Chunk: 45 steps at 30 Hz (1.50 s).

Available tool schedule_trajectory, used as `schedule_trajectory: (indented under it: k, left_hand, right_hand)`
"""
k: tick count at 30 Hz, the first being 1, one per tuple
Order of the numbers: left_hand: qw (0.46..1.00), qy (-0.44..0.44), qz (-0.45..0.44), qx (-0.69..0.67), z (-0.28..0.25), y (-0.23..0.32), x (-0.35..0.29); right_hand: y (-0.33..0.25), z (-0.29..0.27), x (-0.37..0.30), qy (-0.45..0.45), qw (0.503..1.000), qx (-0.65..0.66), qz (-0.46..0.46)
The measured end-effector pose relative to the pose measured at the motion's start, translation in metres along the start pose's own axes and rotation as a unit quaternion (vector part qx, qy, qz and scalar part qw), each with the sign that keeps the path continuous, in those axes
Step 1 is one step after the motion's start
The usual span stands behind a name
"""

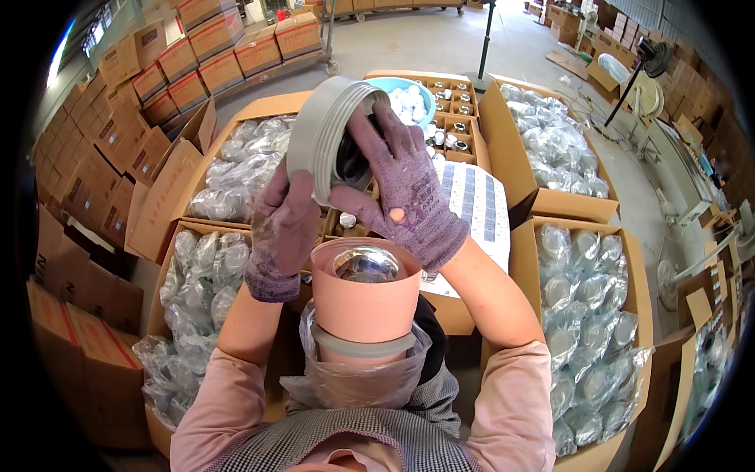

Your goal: The person assembles cylindrical containers by inserting metal lids and applying labels. They handle pink and green containers, place lids into the openings, and affix labels to the sides. The person works at a table surrounded by cardboard boxes and plastic-wrapped items.

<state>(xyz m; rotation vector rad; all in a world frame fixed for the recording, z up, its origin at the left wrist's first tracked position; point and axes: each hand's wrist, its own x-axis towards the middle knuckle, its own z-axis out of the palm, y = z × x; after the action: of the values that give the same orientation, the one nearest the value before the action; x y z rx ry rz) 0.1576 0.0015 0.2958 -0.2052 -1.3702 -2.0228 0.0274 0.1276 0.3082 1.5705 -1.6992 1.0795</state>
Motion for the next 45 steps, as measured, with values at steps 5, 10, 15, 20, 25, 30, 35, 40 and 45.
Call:
schedule_trajectory:
  k: [5,10,15,20,25,30,35,40,45]
  left_hand:
    - [0.998,-0.029,-0.018,0.058,0.009,0.009,0.0]
    - [0.98,-0.094,0.041,0.172,0.003,0.01,-0.003]
    - [0.667,-0.193,0.436,0.572,0.018,0.006,0.025]
    - [0.584,-0.185,0.496,0.616,-0.022,0.003,0.053]
    - [0.939,-0.202,0.118,0.252,0.015,0.0,0.021]
    - [0.56,-0.237,0.476,0.635,-0.019,0.01,0.052]
    - [0.832,-0.189,0.248,0.459,-0.014,0.007,0.041]
    - [0.811,-0.184,0.318,0.455,0.014,0.002,0.03]
    - [0.676,-0.25,0.422,0.55,-0.002,0.011,0.042]
  right_hand:
    - [0.016,0.001,0.01,0.031,0.993,0.112,0.003]
    - [0.001,0.017,0.006,0.017,0.997,0.063,-0.031]
    - [0.034,0.005,-0.021,-0.04,0.857,0.468,0.212]
    - [0.035,-0.024,0.001,-0.045,0.944,0.303,0.125]
    - [0.006,-0.004,0.025,0.053,0.991,0.12,0.005]
    - [0.024,-0.032,0.012,-0.076,0.897,0.41,0.146]
    - [0.006,-0.014,0.023,0.044,0.931,0.335,0.139]
    - [0.011,0.0,0.022,0.018,0.969,0.24,0.058]
    - [0.044,0.001,-0.014,-0.023,0.911,0.388,0.135]
